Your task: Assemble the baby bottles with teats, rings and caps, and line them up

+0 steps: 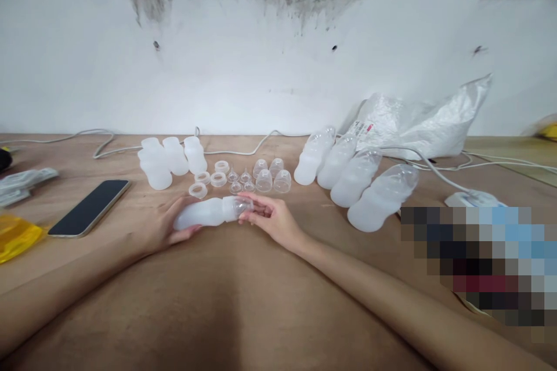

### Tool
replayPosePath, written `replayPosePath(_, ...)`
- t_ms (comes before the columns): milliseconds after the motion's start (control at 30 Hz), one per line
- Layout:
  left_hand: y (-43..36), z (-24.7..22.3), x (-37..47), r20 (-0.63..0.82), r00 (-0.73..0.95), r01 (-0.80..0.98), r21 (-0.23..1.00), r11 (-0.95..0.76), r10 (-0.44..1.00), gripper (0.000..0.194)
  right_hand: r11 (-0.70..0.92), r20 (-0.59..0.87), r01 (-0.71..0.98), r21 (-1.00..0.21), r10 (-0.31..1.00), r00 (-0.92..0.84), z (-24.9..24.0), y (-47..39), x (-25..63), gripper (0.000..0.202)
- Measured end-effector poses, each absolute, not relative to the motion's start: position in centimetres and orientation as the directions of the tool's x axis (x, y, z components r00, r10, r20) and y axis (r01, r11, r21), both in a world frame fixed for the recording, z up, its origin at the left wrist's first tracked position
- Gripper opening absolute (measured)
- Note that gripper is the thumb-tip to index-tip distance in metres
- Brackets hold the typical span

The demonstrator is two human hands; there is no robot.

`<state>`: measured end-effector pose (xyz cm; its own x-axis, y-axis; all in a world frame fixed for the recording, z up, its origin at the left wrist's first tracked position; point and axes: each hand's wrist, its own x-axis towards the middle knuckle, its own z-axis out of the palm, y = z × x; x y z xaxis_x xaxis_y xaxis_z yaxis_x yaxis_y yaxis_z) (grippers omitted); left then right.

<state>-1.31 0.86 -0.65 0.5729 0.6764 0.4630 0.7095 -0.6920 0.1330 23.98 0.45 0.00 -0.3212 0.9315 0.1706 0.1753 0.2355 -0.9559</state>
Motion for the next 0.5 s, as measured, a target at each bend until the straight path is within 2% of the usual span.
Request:
replayPosePath(200, 0.82, -0.30, -1.18, 0.438, 0.608, 0.684, 0.136, -0.717, 0.662, 0.039, 0.237, 0.166, 0.181, -0.955, 0.927, -0.336, -0.13, 0.25, 24.10, 0.041)
replayPosePath(500, 0.84, -1.21, -1.20, 0.350, 0.569, 0.714, 0.237, -0.658, 0.744, 0.044, 0.238, 0.164, 0.202, -0.950, 0.931, -0.325, 0.05, 0.14, 23.86, 0.039)
